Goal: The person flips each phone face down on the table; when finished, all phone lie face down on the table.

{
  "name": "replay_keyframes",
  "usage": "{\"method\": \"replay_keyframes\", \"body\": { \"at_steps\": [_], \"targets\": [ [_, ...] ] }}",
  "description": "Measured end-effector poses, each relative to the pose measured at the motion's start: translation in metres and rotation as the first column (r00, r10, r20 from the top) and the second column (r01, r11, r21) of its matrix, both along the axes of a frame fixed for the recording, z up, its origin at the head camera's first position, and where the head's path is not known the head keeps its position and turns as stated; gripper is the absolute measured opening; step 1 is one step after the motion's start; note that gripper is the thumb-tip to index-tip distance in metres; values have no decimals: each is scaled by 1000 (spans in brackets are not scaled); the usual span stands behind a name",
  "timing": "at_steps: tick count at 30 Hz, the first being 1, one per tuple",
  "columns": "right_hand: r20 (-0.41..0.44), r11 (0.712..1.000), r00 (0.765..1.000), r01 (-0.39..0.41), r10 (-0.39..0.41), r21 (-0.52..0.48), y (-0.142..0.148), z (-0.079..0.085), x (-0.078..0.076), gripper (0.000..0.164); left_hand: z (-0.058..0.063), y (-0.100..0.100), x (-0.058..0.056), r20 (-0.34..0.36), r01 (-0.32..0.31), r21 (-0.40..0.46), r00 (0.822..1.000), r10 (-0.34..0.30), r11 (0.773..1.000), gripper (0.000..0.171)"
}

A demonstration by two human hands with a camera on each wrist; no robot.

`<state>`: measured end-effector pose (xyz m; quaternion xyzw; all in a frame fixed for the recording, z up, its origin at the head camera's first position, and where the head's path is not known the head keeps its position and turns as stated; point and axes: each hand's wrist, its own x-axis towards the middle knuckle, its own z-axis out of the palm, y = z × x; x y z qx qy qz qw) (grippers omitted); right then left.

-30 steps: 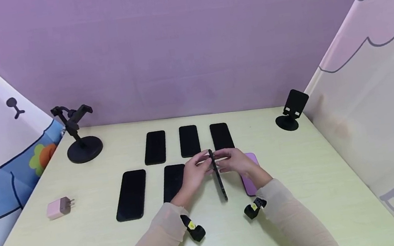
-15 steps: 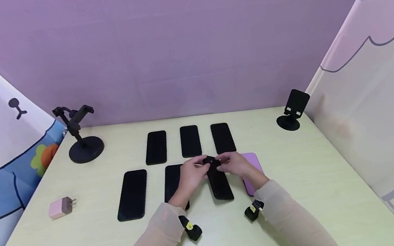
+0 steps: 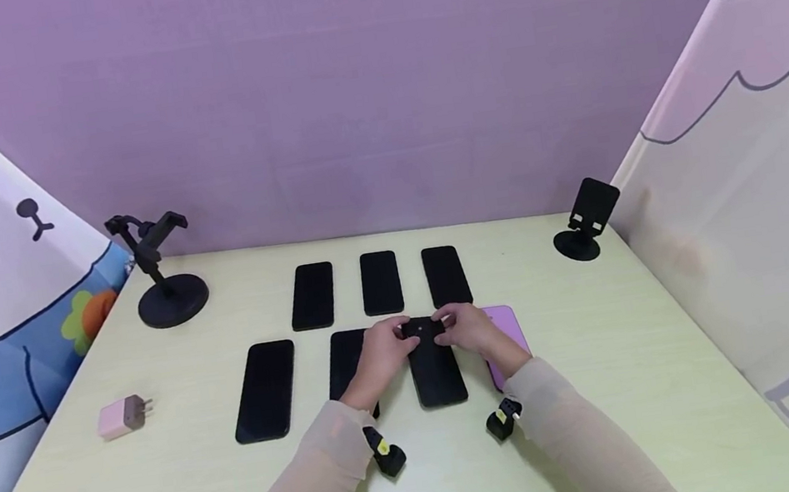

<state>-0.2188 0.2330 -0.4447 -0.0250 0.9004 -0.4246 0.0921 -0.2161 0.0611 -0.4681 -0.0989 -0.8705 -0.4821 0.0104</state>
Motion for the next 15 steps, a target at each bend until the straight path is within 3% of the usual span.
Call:
{"method": "replay_keyframes", "body": {
  "at_steps": [8, 15],
  "targets": [
    [33, 1000, 999, 21, -21, 23, -2, 3, -2, 35, 2, 2, 0, -34, -6, -131, 999, 2, 991, 33],
    [53, 997, 998, 39, -42, 70, -4, 6, -1, 37, 5, 4, 2, -33, 6, -179, 999, -12, 984, 32]
  ]
}}
